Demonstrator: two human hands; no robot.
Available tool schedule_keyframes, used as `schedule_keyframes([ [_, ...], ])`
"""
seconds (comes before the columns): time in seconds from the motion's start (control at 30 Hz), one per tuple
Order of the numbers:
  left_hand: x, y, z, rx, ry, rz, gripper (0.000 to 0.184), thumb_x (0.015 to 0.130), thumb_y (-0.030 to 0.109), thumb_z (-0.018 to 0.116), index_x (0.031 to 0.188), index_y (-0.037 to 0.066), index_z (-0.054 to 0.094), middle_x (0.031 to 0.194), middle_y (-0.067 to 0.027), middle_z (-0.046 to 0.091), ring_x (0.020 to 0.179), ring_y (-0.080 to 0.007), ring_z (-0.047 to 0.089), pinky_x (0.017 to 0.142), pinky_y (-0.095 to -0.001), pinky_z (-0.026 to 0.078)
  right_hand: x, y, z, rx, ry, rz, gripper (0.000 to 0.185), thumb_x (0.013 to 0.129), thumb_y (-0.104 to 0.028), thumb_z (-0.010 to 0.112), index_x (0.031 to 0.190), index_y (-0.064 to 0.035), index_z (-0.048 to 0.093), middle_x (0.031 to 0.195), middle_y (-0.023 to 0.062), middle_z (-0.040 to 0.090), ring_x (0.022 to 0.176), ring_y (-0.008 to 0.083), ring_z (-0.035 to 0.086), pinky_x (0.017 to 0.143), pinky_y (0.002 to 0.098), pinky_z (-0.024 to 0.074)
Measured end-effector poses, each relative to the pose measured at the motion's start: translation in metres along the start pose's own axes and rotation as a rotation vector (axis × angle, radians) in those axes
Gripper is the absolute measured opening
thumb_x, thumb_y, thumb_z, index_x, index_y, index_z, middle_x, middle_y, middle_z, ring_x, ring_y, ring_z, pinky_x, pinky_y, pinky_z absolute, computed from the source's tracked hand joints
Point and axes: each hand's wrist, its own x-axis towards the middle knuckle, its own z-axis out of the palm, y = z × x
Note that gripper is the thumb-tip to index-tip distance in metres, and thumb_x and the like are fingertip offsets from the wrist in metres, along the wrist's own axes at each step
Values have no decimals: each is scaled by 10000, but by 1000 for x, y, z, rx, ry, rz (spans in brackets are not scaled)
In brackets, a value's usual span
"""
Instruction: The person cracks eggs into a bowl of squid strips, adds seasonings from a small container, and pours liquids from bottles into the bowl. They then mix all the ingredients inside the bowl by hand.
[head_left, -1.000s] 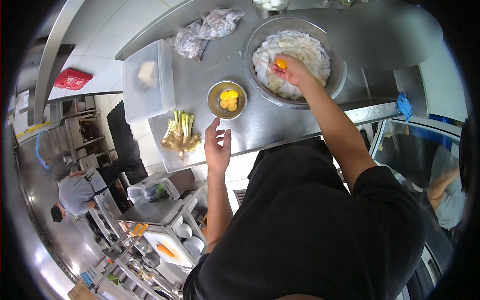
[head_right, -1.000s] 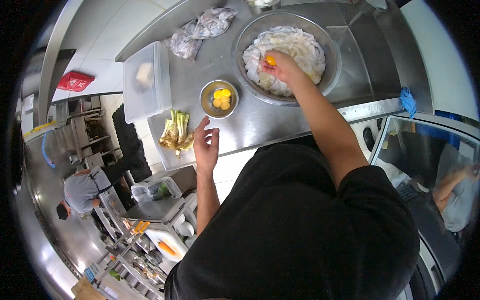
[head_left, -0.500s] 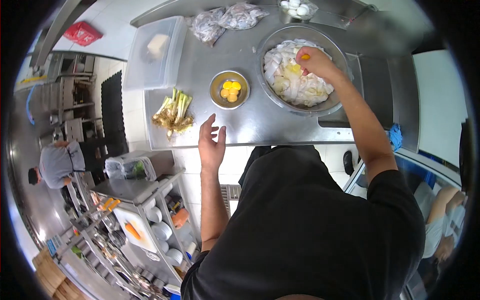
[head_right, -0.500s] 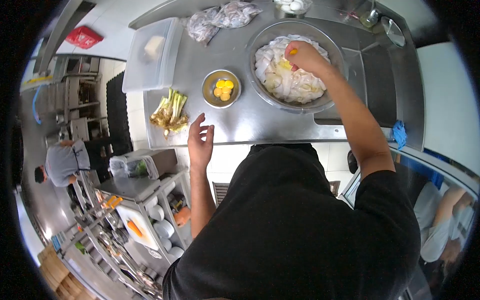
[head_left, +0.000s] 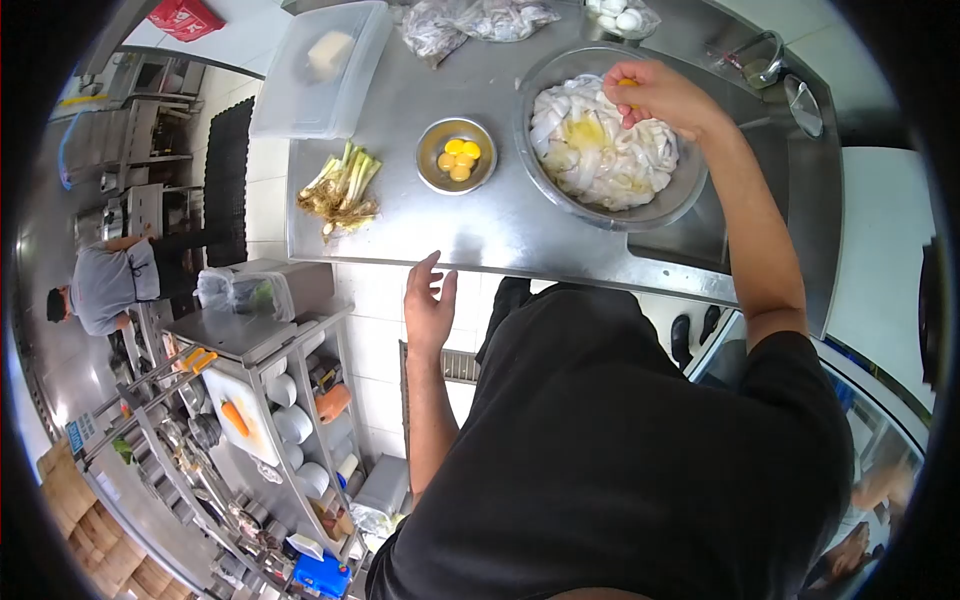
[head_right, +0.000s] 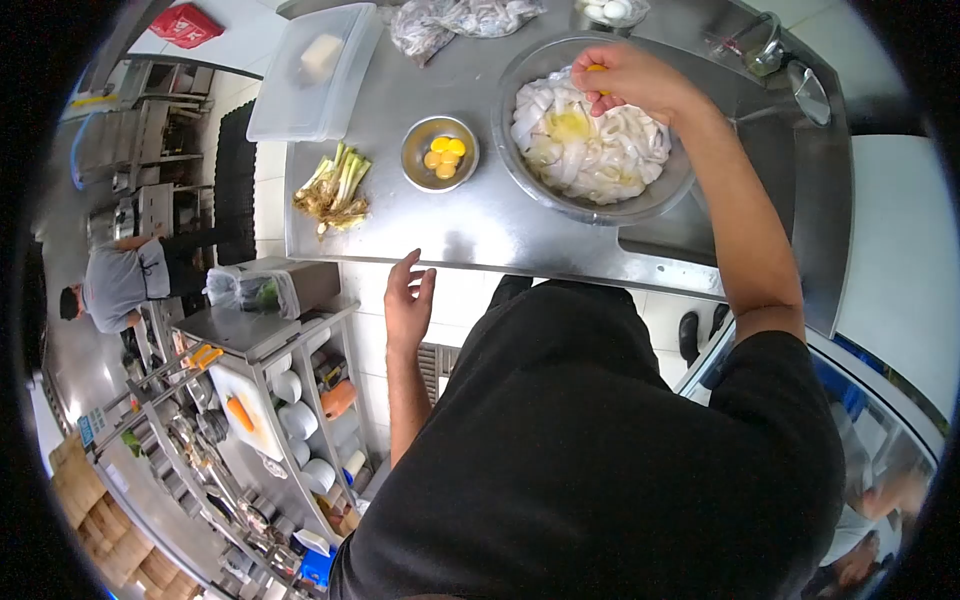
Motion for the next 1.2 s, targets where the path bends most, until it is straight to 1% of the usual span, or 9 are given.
schedule_keyframes([
  [0.23,20,3,14,-7,-16,34,410,939,162,688,1327,64,594,1210,-141,636,979,-236,667,788,-353,546,-20,-55,-31,55,48,-133,86,960,-170,625,962,-87,604,856,-45,540,764,49,531,715,240,511],
  [0.47,72,-45,55,-191,-18,-98,497,964,276,680,1351,5,527,1205,-175,639,931,-226,693,739,-325,567,53,-45,-72,137,54,-117,129,957,-186,645,999,-67,619,891,-24,575,804,64,558,795,262,539],
  [0.63,132,-30,60,-612,46,-432,476,997,374,630,1144,-54,482,1042,-155,628,838,-220,701,648,-321,572,96,-43,15,108,-102,-123,166,949,-197,659,1035,-57,638,903,0,598,814,96,590,769,261,555],
  [0.77,162,-23,65,-562,79,-434,319,1000,250,603,1041,-46,489,942,-159,632,735,-197,684,566,-314,580,139,-19,131,60,-278,-49,219,937,-185,667,1066,-9,647,916,65,652,819,145,649,730,305,596],
  [0.83,173,-30,67,-633,7,-445,248,1001,187,571,1024,-44,484,946,-168,633,759,-205,691,578,-320,606,166,6,182,-81,-304,14,193,919,-168,679,1024,-7,665,887,84,667,835,130,662,694,296,585],
  [0.9,181,-33,69,-718,20,-399,199,993,142,544,1011,-45,480,954,-180,634,772,-221,696,605,-334,627,188,24,218,-535,-309,-51,230,901,-204,679,1016,-4,678,906,131,701,846,183,689,712,343,574],
  [0.97,190,-43,73,-777,22,-333,165,980,107,518,1004,-50,475,989,-197,633,783,-245,696,637,-349,648,185,22,236,-896,-147,-195,289,888,-256,674,1056,-21,688,978,166,717,893,281,704,771,401,555],
  [1.03,201,-48,67,-781,28,-310,163,969,95,503,1023,-56,476,1011,-211,629,784,-250,696,646,-354,650,177,30,240,-690,16,-332,333,890,-300,660,1098,-40,689,1015,178,712,937,361,686,837,433,537],
  [1.2,248,-31,42,-771,46,-278,239,942,81,503,1070,-121,500,1048,-228,632,833,-272,704,672,-361,650,133,4,191,-288,322,-284,270,933,-241,655,1133,-64,698,1028,157,733,941,273,709,816,382,553],
])
